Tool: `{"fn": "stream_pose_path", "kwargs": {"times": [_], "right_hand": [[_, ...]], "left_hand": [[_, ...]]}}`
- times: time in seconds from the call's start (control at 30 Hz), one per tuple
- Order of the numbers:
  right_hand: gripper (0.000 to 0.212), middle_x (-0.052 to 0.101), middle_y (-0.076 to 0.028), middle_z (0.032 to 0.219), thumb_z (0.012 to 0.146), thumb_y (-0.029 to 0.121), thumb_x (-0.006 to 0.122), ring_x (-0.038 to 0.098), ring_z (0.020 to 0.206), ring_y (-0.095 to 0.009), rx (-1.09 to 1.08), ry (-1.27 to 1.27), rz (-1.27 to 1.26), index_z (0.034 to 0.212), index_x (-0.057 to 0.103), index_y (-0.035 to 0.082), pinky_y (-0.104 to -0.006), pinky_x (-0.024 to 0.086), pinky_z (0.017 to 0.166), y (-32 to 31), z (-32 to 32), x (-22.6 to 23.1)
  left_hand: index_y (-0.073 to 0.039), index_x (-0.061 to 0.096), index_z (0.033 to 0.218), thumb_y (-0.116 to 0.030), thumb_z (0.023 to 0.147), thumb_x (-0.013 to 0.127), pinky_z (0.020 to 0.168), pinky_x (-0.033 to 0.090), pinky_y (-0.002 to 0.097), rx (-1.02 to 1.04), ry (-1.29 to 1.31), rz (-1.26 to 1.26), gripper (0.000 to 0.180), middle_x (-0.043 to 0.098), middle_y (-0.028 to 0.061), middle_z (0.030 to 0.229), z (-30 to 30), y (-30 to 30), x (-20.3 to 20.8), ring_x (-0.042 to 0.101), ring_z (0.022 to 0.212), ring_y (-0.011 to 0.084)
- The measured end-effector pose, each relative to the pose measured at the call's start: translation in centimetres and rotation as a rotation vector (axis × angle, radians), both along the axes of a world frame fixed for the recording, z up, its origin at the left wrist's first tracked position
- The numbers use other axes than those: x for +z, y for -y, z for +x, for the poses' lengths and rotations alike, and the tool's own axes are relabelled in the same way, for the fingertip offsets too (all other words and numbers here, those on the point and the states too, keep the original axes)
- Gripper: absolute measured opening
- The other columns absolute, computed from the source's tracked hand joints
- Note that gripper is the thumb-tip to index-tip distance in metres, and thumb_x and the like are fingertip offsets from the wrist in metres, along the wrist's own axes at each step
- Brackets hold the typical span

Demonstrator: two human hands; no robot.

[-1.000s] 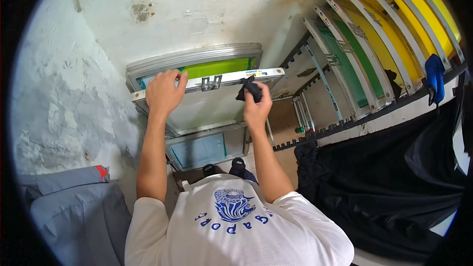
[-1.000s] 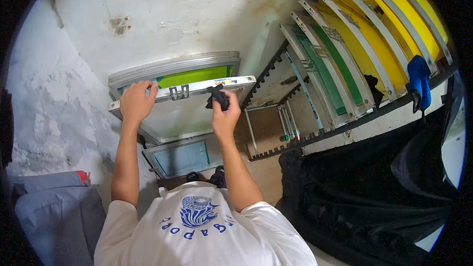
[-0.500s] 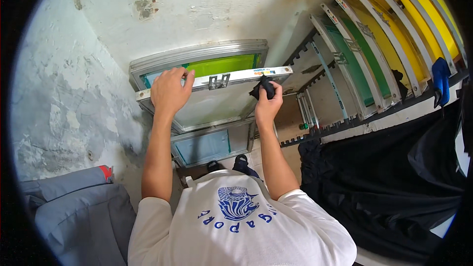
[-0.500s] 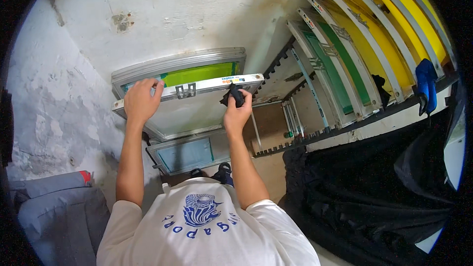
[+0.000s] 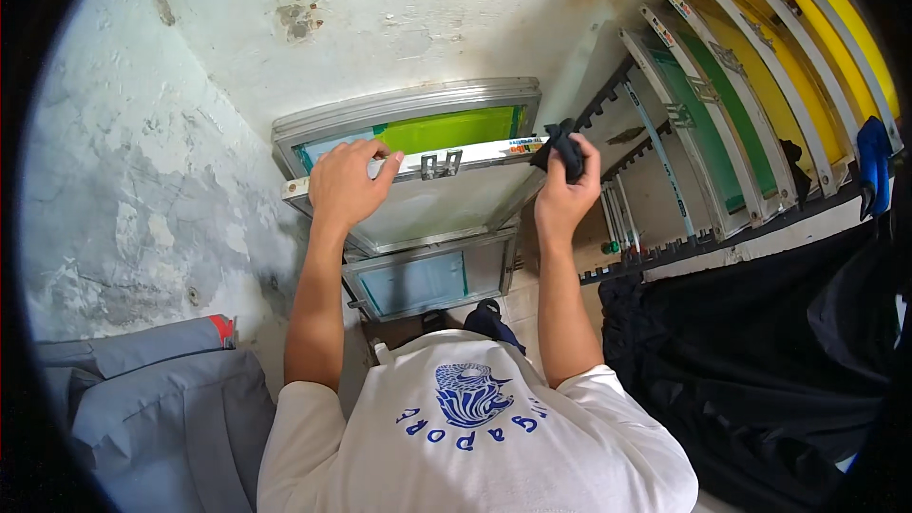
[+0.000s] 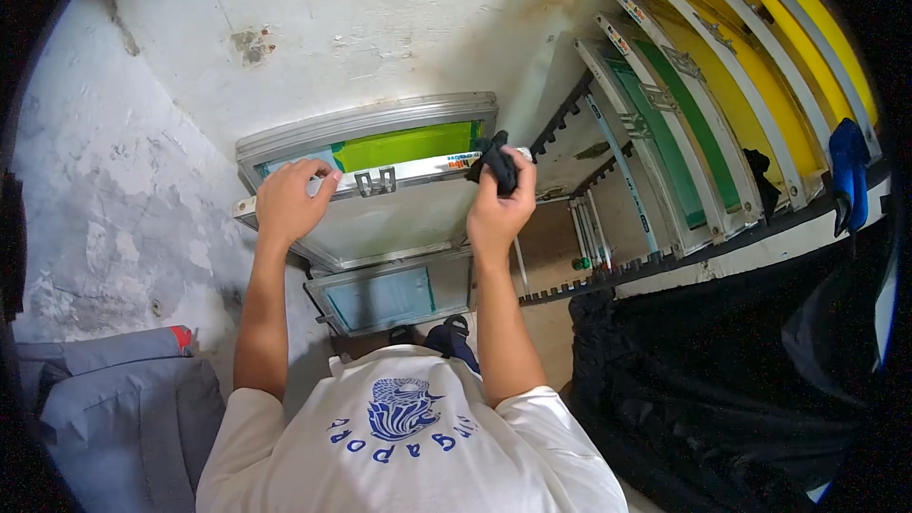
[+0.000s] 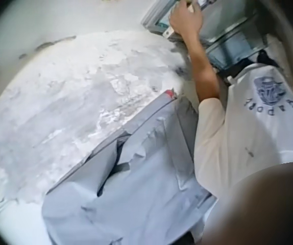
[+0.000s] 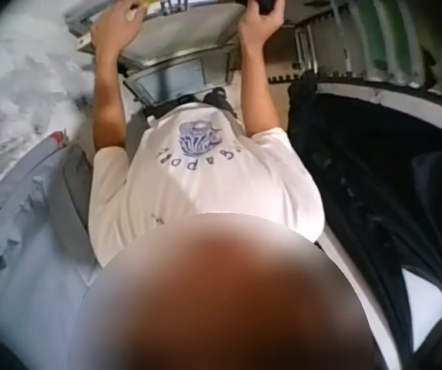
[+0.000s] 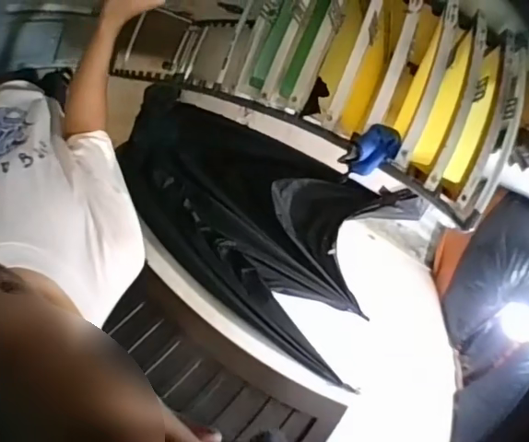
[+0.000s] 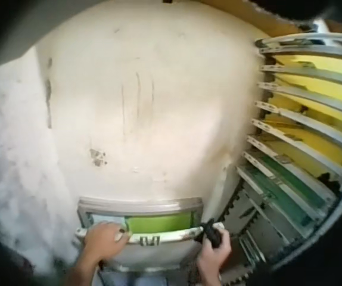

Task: Organizes and rearranges various screen printing frames on a storage rack while applying tape to specific edges.

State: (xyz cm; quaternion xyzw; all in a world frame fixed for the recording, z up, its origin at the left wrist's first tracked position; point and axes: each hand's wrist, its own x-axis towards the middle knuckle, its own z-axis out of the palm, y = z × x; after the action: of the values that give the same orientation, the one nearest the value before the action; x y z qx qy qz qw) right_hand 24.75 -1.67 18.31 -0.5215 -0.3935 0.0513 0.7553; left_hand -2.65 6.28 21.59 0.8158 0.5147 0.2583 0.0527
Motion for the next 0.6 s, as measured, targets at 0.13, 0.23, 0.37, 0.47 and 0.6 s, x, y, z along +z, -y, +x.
{"fn": "stream_pose_path", "kwargs": {"times": [0.13,0.23,0.37,0.47,0.6], "right_hand": [[0.031,0.065,-0.01,0.115,0.096,-0.008,0.06,0.063,0.105,-0.018,-0.01,-0.011,0.015,0.126,0.064,-0.004,-0.0291,0.051,0.094,0.7,1.8,1.5],[0.036,0.066,-0.015,0.118,0.089,-0.011,0.061,0.066,0.106,-0.027,-0.08,0.204,0.023,0.124,0.067,-0.003,-0.0353,0.052,0.097,1.4,2.9,1.4],[0.034,0.06,-0.018,0.105,0.08,-0.006,0.062,0.062,0.101,-0.038,-0.004,0.403,-0.143,0.112,0.07,0.001,-0.0433,0.051,0.092,2.9,3.5,-2.3],[0.027,0.061,-0.02,0.104,0.083,-0.003,0.065,0.063,0.099,-0.041,0.089,0.355,-0.268,0.109,0.069,0.001,-0.0434,0.052,0.089,3.6,4.1,-6.6],[0.023,0.065,-0.014,0.102,0.087,-0.003,0.069,0.066,0.092,-0.028,0.042,0.227,-0.254,0.11,0.068,-0.001,-0.0362,0.053,0.083,5.8,6.4,-6.4]], "left_hand": [[-0.012,0.078,0.095,-0.049,0.095,0.067,0.083,0.053,0.0466,-0.011,-0.004,-0.009,0.039,0.076,0.0076,0.093,0.6,0.8,0.0,0.07,0.093,0.0319],[-0.012,0.078,0.097,-0.051,0.094,0.067,0.084,0.053,0.0458,-0.001,-0.032,-0.016,0.041,0.076,0.0074,0.095,1.3,1.7,0.2,0.07,0.094,0.0316],[-0.012,0.078,0.099,-0.053,0.093,0.067,0.086,0.053,0.0449,0.044,-0.067,-0.015,0.043,0.077,0.0077,0.098,3.2,2.6,1.3,0.07,0.096,0.031],[-0.012,0.078,0.098,-0.054,0.093,0.068,0.086,0.052,0.0449,0.048,-0.061,-0.019,0.044,0.077,0.0082,0.099,4.0,2.3,2.2,0.07,0.096,0.0307],[-0.013,0.078,0.097,-0.054,0.094,0.067,0.086,0.052,0.0455,0.076,-0.065,-0.053,0.043,0.077,0.0085,0.097,4.9,4.0,2.5,0.07,0.096,0.0313]]}}
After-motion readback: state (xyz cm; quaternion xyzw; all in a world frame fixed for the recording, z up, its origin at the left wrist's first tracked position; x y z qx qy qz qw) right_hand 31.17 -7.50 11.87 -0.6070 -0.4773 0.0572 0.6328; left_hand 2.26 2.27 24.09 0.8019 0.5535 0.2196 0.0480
